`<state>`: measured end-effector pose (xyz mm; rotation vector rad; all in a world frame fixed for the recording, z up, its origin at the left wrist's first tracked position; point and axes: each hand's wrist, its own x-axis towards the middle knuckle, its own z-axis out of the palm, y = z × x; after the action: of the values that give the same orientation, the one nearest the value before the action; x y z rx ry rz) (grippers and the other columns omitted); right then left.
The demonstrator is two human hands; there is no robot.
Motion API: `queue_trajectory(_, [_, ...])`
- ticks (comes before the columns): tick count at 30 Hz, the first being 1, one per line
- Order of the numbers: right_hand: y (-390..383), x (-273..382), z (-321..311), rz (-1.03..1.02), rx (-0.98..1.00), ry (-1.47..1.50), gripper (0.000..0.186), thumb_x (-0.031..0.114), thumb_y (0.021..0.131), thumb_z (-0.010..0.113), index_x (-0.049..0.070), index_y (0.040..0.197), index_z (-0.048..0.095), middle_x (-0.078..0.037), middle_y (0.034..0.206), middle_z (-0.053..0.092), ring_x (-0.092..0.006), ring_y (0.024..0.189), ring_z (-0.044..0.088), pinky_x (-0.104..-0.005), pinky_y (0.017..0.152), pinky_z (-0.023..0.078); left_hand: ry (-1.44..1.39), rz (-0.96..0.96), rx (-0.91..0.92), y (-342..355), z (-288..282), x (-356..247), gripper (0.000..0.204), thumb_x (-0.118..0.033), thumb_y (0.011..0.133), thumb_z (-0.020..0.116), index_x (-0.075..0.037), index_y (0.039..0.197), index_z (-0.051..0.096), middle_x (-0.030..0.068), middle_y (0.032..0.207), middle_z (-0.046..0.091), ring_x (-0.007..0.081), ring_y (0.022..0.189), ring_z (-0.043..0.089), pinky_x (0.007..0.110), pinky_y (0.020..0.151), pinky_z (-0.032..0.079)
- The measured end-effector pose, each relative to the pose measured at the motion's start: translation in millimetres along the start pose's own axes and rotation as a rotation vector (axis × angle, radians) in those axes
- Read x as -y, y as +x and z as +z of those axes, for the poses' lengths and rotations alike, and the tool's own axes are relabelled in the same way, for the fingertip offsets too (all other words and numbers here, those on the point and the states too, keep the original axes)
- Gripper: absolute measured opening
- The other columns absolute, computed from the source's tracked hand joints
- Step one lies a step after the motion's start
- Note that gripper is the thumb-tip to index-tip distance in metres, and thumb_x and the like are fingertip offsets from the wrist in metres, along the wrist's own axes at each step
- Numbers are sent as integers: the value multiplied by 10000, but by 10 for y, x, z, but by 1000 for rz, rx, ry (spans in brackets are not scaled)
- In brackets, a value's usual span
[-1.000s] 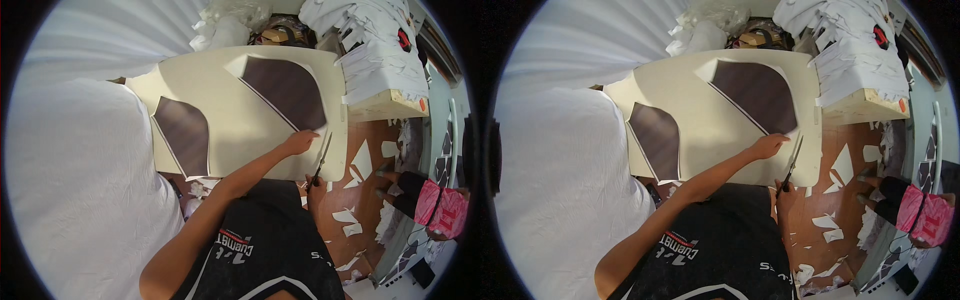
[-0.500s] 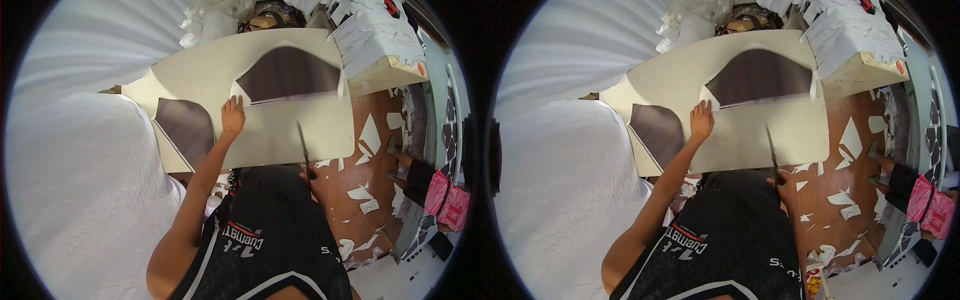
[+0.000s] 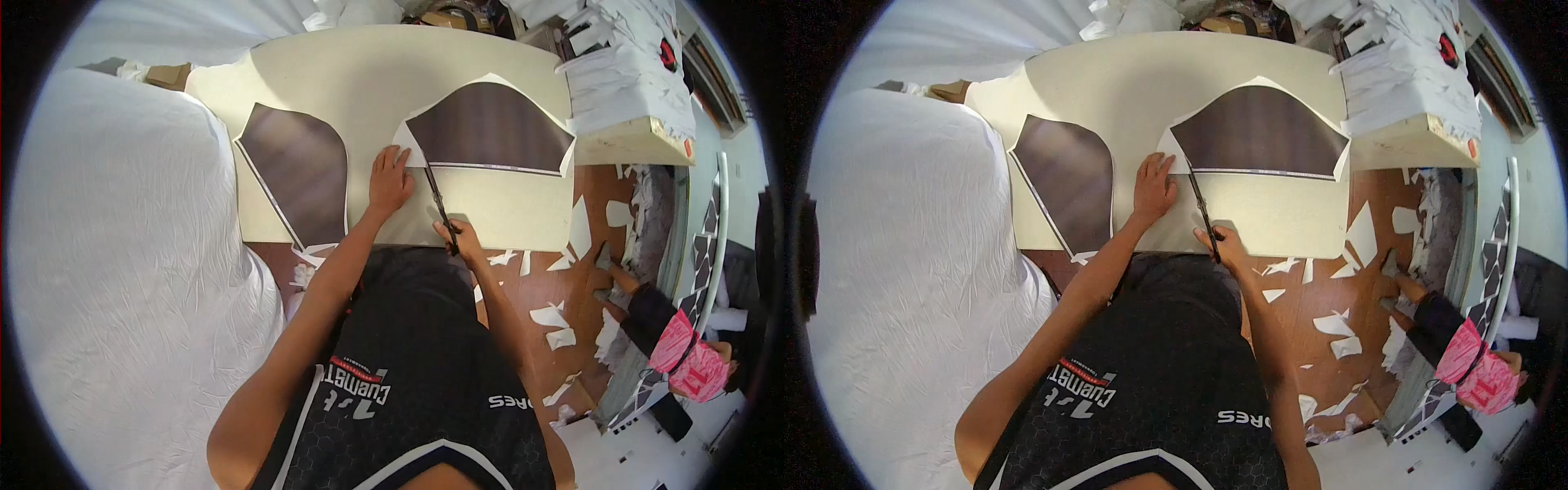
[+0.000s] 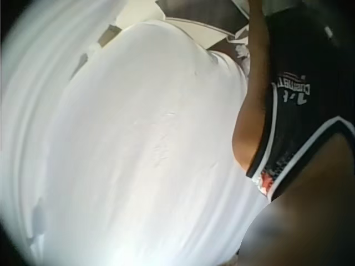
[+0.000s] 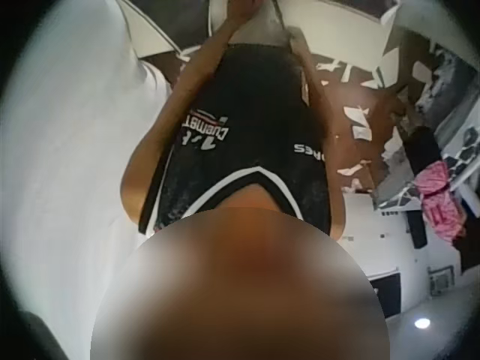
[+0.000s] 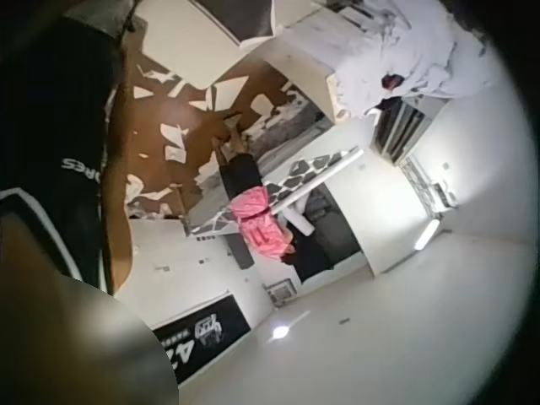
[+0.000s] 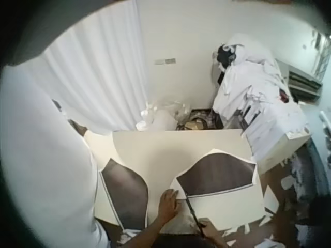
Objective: Cutting out printed garment patterns from a large sheet using scissors.
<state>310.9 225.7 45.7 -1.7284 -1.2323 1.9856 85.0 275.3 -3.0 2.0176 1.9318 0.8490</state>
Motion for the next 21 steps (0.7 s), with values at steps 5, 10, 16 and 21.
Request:
queue_trajectory(5, [85,-44,138,-22,28,42,455,478,870,734,107,698,534,27,573,481,-76,490,480,-242,450,384,-3,-35,11,-24,-38,-32,506,-128,843,549,-38,1341,525,184,1369,458,384,1312,404,487,1107,336])
queue_trajectory(10, [61,-17,166,-23,11,-7,449,469,865,745,107,700,538,29,575,486,-76,484,480,-242,445,373,-43,-61,-16,-23,11,-71,444,-139,872,529,-23,1300,558,181,1347,474,386,1287,422,492,1097,341])
queue_trajectory(16, [53,-81,114,-22,-4,-78,495,498,841,756,65,693,569,11,559,505,-90,475,487,-270,454,384,18,-275,181,194,-43,-224,439,-149,913,509,-14,1330,538,176,1346,493,365,1331,401,502,1133,289])
queue_trajectory(21, [63,-51,68,4,-23,-132,524,503,815,774,23,683,613,-2,543,510,-102,493,505,-294,473,398,264,-150,-46,281,248,-138,524,-201,976,430,16,1450,382,163,1503,378,316,1454,269,502,1197,177])
